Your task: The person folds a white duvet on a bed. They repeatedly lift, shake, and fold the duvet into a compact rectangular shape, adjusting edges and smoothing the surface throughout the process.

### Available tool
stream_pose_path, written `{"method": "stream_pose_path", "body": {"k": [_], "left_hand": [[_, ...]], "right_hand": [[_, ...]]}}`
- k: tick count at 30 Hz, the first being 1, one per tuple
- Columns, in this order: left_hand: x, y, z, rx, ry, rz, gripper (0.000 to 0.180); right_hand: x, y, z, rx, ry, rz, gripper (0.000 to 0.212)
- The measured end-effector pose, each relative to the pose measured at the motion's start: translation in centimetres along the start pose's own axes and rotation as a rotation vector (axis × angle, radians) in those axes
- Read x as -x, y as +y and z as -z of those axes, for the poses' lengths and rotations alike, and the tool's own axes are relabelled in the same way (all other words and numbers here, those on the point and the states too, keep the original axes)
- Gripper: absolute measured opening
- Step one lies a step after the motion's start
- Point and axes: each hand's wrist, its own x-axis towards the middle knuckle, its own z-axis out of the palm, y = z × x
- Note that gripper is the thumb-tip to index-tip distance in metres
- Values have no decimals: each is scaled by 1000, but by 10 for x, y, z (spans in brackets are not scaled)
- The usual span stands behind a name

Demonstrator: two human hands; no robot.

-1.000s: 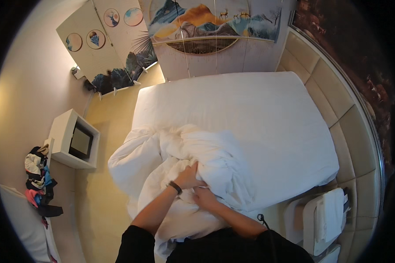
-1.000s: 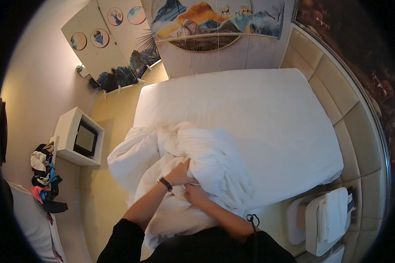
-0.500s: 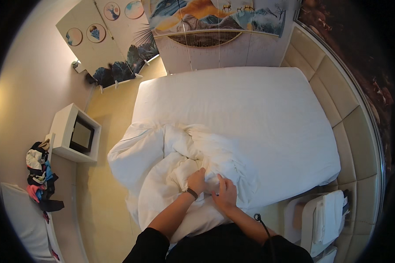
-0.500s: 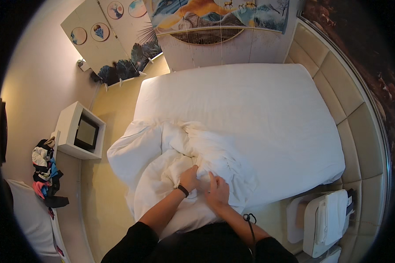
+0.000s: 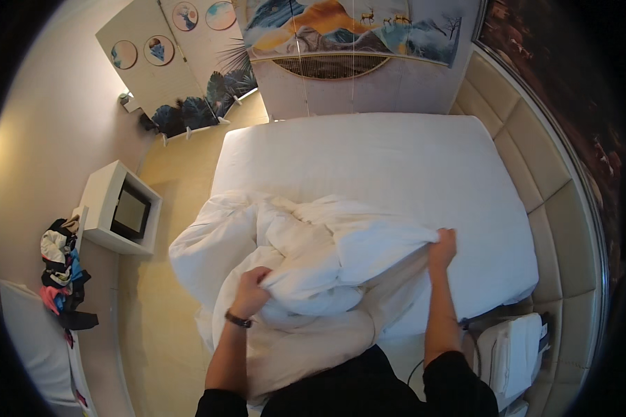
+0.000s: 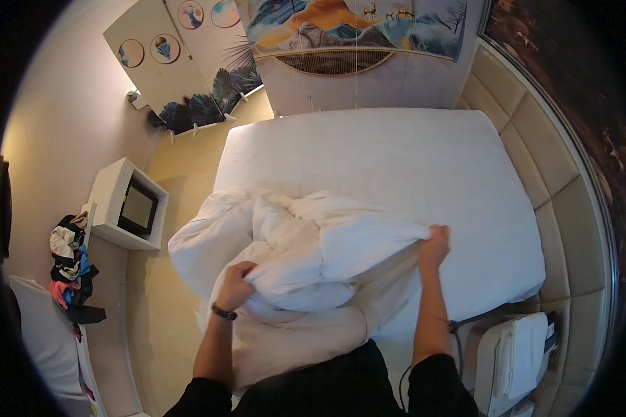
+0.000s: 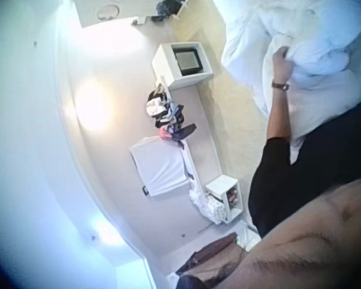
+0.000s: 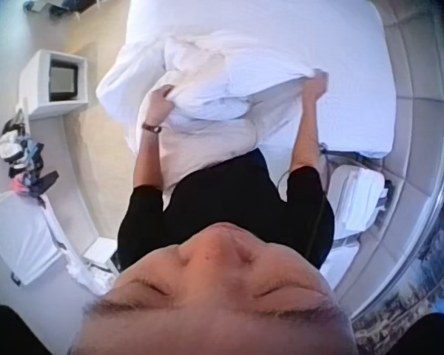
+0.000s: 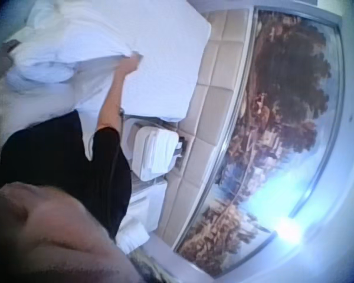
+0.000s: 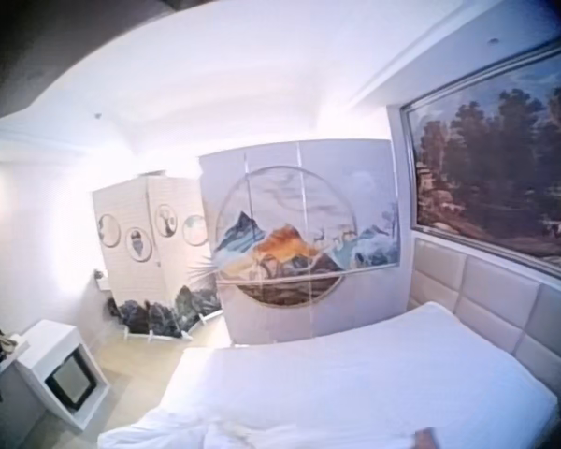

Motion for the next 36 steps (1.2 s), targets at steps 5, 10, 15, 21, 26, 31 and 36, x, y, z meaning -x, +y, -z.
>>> {"method": "stream_pose_path", "body": {"k": [5,10,15,21,26,31,36], "left_hand": [[17,-9,79,687,241,162,35],[42,-65,105,881,485,208,63],[50,-108,100,1021,555,233,53],[53,-72,116,-44,951,261,40],[5,71,65,-624,381,-276,63],[-65,8,18,-1451,428,-134,53],[-100,-88,47,-1062,395,184,13]], "right_hand": [[-51,81,-62,90,-45,-485,20],[46,-63,-95,-763,-281,270,17],[144,-189,-57,-672,-1068,202,64],[189,-233,-14,-564,-1283,685,33],[228,-259,-11,-363,-1255,1168,17],[258,-276,6,-423,-1216,1342,18],[227,-243,9,-663,-1528,847,38]]}}
